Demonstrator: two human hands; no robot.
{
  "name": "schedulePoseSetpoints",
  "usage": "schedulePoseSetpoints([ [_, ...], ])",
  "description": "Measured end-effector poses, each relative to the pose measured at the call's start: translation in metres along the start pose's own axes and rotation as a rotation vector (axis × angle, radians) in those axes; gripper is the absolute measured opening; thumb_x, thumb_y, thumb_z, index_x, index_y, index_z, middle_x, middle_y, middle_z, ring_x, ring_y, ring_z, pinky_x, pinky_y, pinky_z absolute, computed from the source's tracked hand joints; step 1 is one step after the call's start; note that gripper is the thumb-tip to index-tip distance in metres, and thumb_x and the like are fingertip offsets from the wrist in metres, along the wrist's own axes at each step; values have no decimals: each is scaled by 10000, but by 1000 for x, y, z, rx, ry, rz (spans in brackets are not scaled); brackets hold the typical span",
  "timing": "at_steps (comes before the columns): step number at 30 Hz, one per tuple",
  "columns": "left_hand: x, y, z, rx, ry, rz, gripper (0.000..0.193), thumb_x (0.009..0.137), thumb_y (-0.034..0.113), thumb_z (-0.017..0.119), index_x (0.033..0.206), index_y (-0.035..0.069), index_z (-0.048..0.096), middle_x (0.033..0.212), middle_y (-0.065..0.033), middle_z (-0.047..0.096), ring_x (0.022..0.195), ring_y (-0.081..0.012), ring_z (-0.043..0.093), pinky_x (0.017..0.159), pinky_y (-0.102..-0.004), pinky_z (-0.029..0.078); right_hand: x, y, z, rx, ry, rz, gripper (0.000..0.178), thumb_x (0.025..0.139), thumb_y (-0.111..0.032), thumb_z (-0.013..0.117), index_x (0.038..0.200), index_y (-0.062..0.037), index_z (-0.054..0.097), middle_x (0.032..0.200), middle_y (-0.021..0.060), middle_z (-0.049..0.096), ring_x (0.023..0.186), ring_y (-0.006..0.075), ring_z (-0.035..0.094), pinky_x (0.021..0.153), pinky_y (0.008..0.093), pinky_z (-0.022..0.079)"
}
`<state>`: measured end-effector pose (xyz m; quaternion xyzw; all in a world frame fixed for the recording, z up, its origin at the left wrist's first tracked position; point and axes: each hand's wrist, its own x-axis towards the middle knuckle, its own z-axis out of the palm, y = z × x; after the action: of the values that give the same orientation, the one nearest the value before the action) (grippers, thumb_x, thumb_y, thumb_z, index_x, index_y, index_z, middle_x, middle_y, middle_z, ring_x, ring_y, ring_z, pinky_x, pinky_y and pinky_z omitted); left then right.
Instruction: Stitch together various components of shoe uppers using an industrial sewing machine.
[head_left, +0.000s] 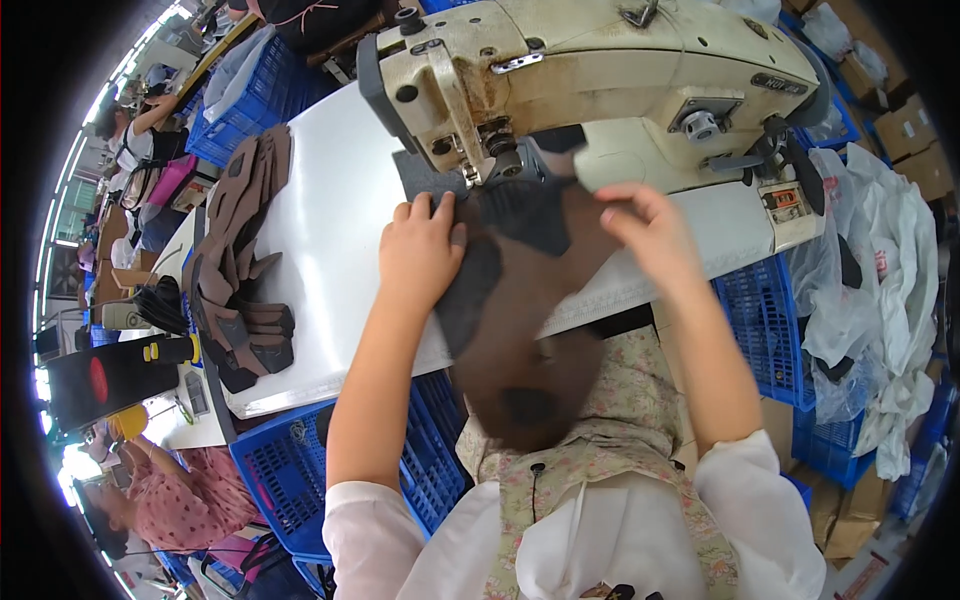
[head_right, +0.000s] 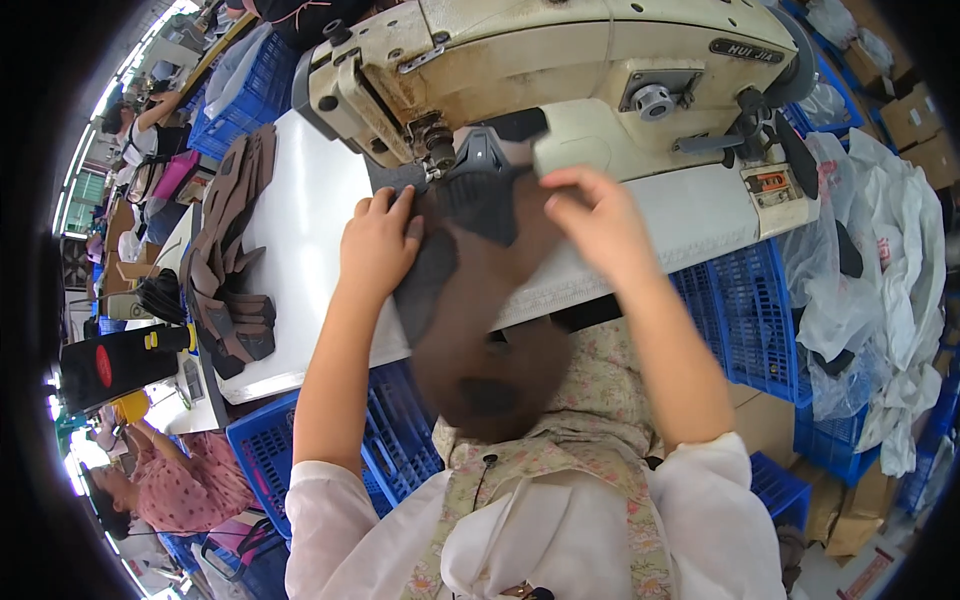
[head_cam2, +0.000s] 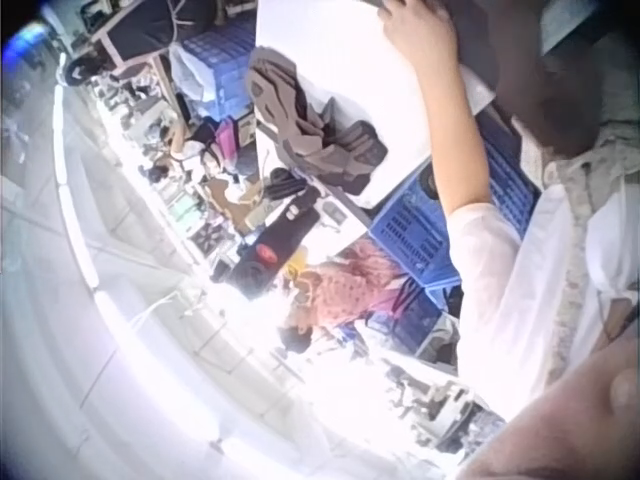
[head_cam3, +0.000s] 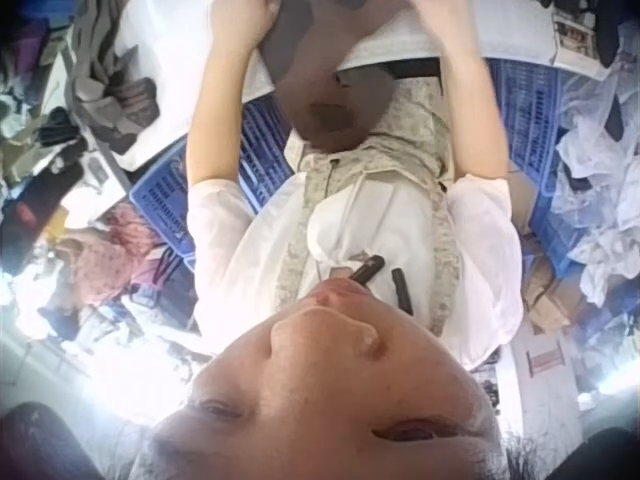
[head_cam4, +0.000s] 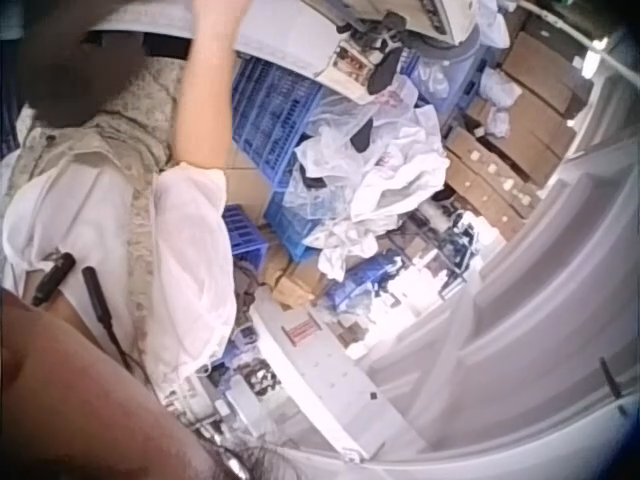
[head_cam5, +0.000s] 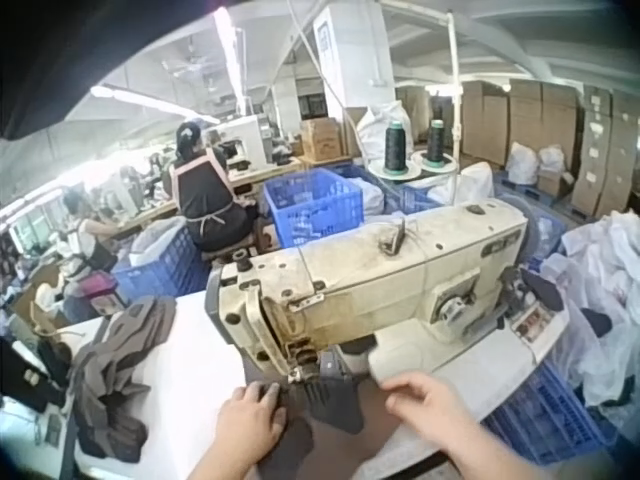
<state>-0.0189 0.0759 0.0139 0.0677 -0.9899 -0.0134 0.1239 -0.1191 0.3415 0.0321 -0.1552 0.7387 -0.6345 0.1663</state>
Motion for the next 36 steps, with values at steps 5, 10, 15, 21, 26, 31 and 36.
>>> schedulePoseSetpoints([
  [5,2,31,0,83,-42,-7,460,882,342,624,1252,70,630,1027,-119,614,964,-285,593,784,-406,491,70,18,-32,-261,193,-185,159,895,-98,624,1022,-39,698,896,78,698,832,163,633,749,288,491],
  [10,12,-13,-13,-275,-113,125,417,799,245,732,1163,58,654,1066,-122,606,1073,-327,576,896,-413,483,58,13,-20,-735,312,-454,246,882,-171,636,1093,-50,674,1067,106,686,991,281,646,900,398,484],
  [15,17,-44,-6,-404,-143,233,376,805,235,738,1131,77,637,1314,-129,566,1159,-331,579,955,-405,488,-36,-29,65,-966,-47,-558,511,773,-305,734,1167,-7,602,1259,209,565,1230,390,488,1029,499,385],
  [21,32,-39,-11,-211,-160,357,435,735,60,669,1169,91,653,1225,-123,642,1080,-323,628,888,-411,530,-6,7,144,-1375,-201,-636,460,865,-263,590,1184,68,601,1251,257,585,1183,401,541,1023,474,415],
  [26,40,-59,4,-298,-36,416,409,652,6,660,1049,91,705,1099,-102,685,1086,-291,635,849,-382,549,6,8,178,-1458,-47,-442,407,868,-179,563,1193,62,607,1263,261,575,1193,394,533,1027,504,407],
  [31,41,-62,14,-423,40,406,337,602,-10,660,917,81,740,1021,-71,717,1063,-278,652,840,-371,550,7,18,168,-1216,-44,-523,373,853,-157,573,1157,50,632,1264,249,582,1196,384,540,1029,490,417],
  [36,28,-64,27,-436,157,449,390,576,-49,624,928,74,735,1094,-101,709,1081,-273,652,905,-389,536,0,26,151,-1142,-109,-637,369,830,-140,576,1138,51,646,1217,246,619,1190,370,565,1007,473,443],
])
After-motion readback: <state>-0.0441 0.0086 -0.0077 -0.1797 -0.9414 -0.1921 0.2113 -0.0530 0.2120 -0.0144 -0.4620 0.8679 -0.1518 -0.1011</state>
